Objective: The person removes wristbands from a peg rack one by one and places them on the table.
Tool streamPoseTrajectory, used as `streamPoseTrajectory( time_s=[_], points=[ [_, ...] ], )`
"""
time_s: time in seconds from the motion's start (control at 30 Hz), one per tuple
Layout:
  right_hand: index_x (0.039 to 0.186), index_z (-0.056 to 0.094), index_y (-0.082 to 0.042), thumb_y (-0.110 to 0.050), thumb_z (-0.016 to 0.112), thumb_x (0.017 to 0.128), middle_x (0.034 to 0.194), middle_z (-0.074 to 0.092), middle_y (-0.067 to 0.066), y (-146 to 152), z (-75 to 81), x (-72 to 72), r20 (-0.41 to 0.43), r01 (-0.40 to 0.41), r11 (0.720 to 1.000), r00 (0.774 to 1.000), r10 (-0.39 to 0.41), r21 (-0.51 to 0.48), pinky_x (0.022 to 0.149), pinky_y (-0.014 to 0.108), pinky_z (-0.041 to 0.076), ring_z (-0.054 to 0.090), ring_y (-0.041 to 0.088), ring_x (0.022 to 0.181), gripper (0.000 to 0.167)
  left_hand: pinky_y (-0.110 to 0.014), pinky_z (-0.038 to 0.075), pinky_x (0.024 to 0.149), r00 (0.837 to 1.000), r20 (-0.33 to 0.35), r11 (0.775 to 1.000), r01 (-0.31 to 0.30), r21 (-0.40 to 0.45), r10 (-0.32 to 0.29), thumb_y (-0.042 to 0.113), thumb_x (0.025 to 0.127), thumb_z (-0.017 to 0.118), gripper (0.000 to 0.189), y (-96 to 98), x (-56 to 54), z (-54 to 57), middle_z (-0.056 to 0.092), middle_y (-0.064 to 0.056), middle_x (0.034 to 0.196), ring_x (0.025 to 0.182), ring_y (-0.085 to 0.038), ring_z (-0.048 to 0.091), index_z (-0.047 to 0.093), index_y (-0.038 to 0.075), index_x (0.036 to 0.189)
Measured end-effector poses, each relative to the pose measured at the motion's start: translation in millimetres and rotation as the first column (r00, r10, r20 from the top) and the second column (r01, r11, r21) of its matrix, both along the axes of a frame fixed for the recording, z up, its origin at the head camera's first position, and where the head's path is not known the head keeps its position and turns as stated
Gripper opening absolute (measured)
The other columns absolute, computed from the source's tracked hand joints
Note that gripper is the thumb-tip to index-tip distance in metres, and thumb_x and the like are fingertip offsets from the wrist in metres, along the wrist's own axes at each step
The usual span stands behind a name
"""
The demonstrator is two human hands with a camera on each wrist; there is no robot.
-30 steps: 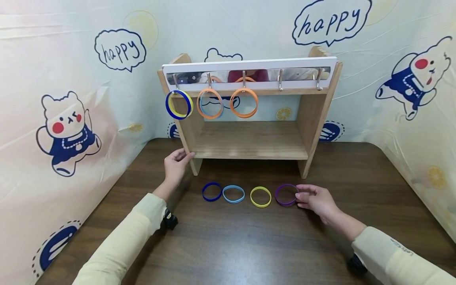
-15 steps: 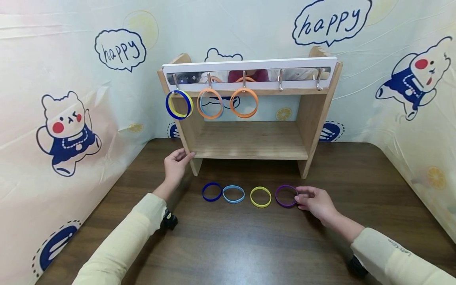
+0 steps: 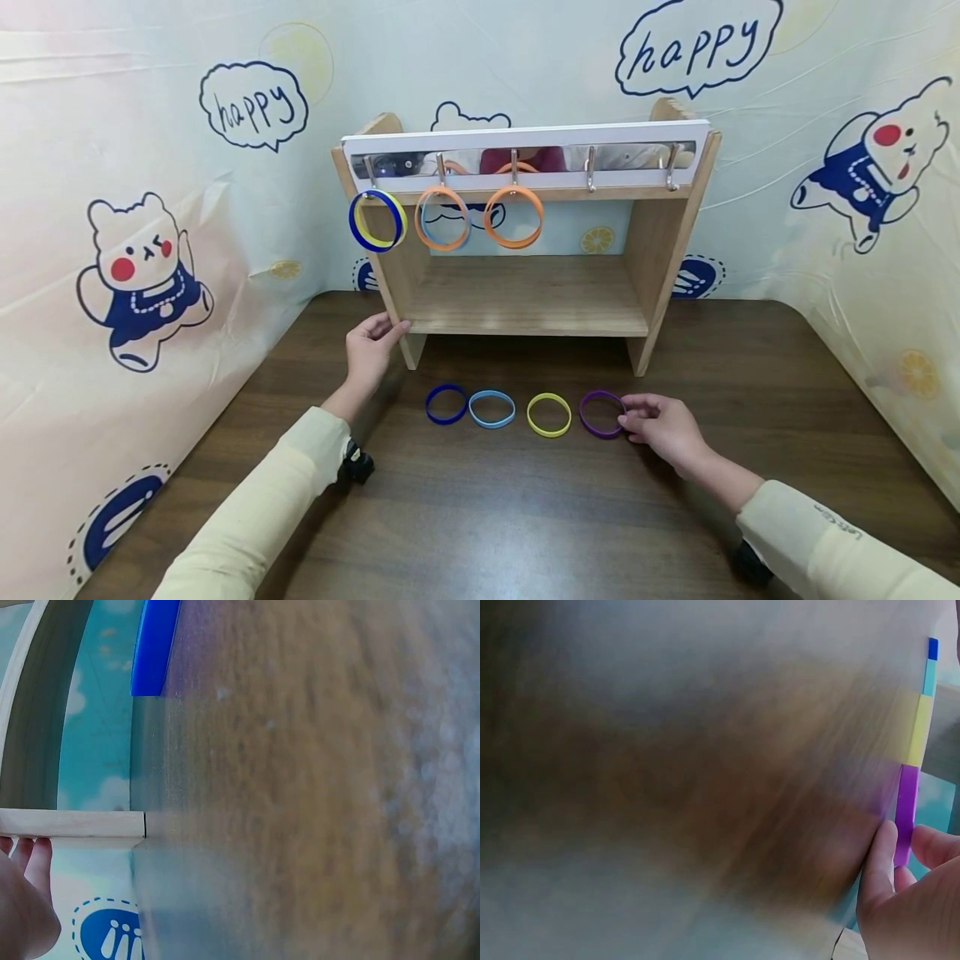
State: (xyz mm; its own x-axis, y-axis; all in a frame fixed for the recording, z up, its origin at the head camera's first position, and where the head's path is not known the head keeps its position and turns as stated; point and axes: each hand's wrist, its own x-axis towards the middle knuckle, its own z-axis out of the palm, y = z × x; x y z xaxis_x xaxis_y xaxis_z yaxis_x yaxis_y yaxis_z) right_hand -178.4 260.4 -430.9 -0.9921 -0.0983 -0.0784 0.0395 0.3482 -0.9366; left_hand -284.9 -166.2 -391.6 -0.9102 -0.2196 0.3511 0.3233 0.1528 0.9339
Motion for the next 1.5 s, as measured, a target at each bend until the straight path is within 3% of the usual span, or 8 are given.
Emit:
streamPoseTrajectory(
  time_s=[0.23,0.4,0.7,0.9,1.3,1.43,1.5],
  points=[
    [0.124,0.053,0.015,-0.004,0.066,0.092,0.092,0.064,0.013,-2,1.4,0.5,-0.009,0.01,0.999,1.0,-0.009,0.04,0.072,0.029,0.057,0.066,0.019,0.082,0.04,-0.022,0.055,0.075,1.0,0.016,0.999,-0.002,0.046,0.001,0.013,0.082,0.08,0.036,-8.7,-21.6,-23.7,0.069,-0.021,0.105,0.091,-0.012,0.067,0.069,-0.005,0.111],
    [0.124,0.054,0.015,-0.004,0.066,0.092,0.092,0.065,0.013,-2,2.2,1.1,-0.006,0.015,0.999,1.0,-0.015,0.045,0.072,0.03,0.058,0.066,0.019,0.082,0.039,-0.024,0.055,0.075,1.0,0.002,0.999,-0.018,0.038,0.018,0.02,0.081,0.082,0.039,-9.7,-25.6,-30.0,0.071,-0.017,0.103,0.092,-0.014,0.068,0.07,-0.002,0.11],
    [0.127,0.051,0.015,-0.006,0.064,0.094,0.104,0.064,0.021,0,4.3,1.9,0.023,0.007,0.999,1.0,-0.008,0.032,0.075,0.033,0.058,0.066,0.025,0.09,0.042,-0.025,0.056,0.073,0.998,-0.047,0.999,-0.029,0.025,0.03,0.019,0.081,0.082,0.036,-7.7,-25.4,-29.8,0.072,-0.017,0.101,0.091,-0.017,0.069,0.071,-0.001,0.109],
    [0.128,0.051,0.014,-0.008,0.066,0.094,0.101,0.062,0.019,0,11.6,-0.1,-0.011,0.024,0.998,1.0,-0.023,0.052,0.075,0.033,0.057,0.066,0.027,0.091,0.044,-0.026,0.056,0.073,0.999,-0.046,0.999,-0.028,0.026,0.029,0.018,0.081,0.082,0.035,-8.2,-25.0,-30.6,0.072,-0.017,0.1,0.091,-0.018,0.069,0.071,-0.002,0.108],
    [0.132,0.05,0.01,-0.016,0.065,0.095,0.109,0.06,0.021,-2,47.8,-10.8,-0.118,0.057,0.998,0.992,-0.054,0.021,0.08,0.035,0.056,0.066,0.015,0.091,0.047,-0.031,0.057,0.077,0.999,-0.037,1.0,-0.027,0.016,0.028,0.018,0.082,0.081,0.035,-8.2,-24.1,-28.7,0.071,-0.017,0.102,0.094,-0.02,0.069,0.071,-0.001,0.109],
    [0.131,0.051,0.01,-0.016,0.065,0.095,0.103,0.065,0.014,-5,59.5,-16.4,-0.177,0.065,0.998,0.982,-0.063,0.006,0.075,0.031,0.057,0.067,0.008,0.082,0.046,-0.027,0.057,0.075,0.998,-0.056,0.999,-0.02,0.027,0.022,0.018,0.081,0.082,0.035,-7.9,-24.6,-29.4,0.072,-0.017,0.101,0.09,-0.015,0.069,0.071,-0.001,0.108],
    [0.131,0.052,0.009,-0.015,0.065,0.095,0.101,0.066,0.008,-6,65.7,-18.7,-0.193,0.073,0.997,0.979,-0.072,-0.004,0.074,0.029,0.057,0.067,0.008,0.081,0.045,-0.026,0.056,0.075,0.999,-0.046,1.0,-0.013,0.024,0.014,0.014,0.082,0.08,0.034,-5.9,-18.9,-22.1,0.071,-0.019,0.102,0.091,-0.018,0.069,0.07,-0.004,0.109]
  ],
)
